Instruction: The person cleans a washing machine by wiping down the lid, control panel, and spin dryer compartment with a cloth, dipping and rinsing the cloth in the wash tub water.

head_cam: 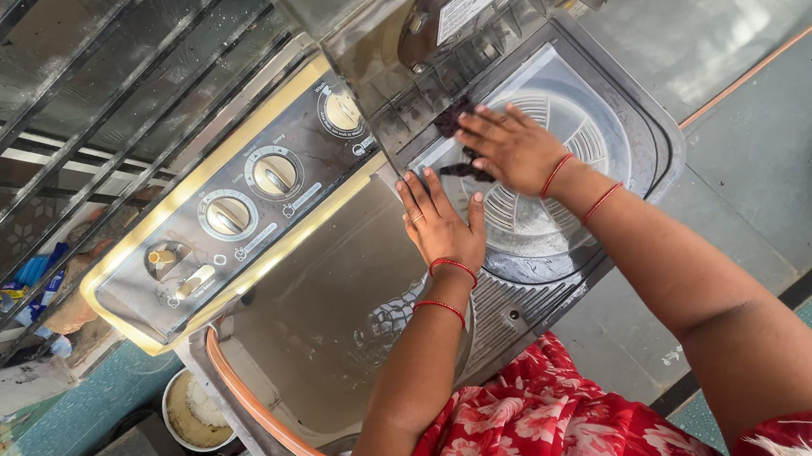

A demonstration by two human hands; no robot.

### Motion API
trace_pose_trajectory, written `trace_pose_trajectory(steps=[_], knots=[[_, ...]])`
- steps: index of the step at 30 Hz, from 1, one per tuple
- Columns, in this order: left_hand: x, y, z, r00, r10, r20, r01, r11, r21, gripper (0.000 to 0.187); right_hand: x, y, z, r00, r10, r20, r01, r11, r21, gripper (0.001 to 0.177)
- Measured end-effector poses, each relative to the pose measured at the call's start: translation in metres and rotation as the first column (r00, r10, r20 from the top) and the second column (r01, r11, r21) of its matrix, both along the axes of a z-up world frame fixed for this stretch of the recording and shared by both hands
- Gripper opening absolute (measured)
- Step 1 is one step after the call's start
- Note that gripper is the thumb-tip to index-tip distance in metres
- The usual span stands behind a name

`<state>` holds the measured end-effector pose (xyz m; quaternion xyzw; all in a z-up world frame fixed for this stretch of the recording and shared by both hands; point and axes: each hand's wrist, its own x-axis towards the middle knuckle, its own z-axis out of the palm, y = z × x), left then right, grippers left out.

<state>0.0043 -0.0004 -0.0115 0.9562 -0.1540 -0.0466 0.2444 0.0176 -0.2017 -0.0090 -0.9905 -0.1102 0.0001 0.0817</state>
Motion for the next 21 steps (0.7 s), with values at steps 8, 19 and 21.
trace_pose_trajectory(steps=[8, 19, 21], knots=[[0.000, -0.001, 0.008, 0.999, -0.012, -0.042, 0.014, 0.999, 0.052, 0.085, -0.023, -0.118, 0.015, 0.899, -0.438, -0.022, 0.439, 0.898, 0.020, 0.056], [0.000, 0.000, -0.002, 1.000, -0.015, 0.010, 0.014, 0.998, 0.062, 0.085, -0.191, -0.093, 0.030, 0.870, -0.483, 0.097, 0.476, 0.875, 0.093, 0.044], [-0.001, 0.000, -0.002, 1.000, -0.003, -0.006, 0.003, 0.999, 0.045, 0.085, -0.200, -0.056, 0.027, 0.820, -0.531, 0.214, 0.537, 0.843, 0.031, 0.042]])
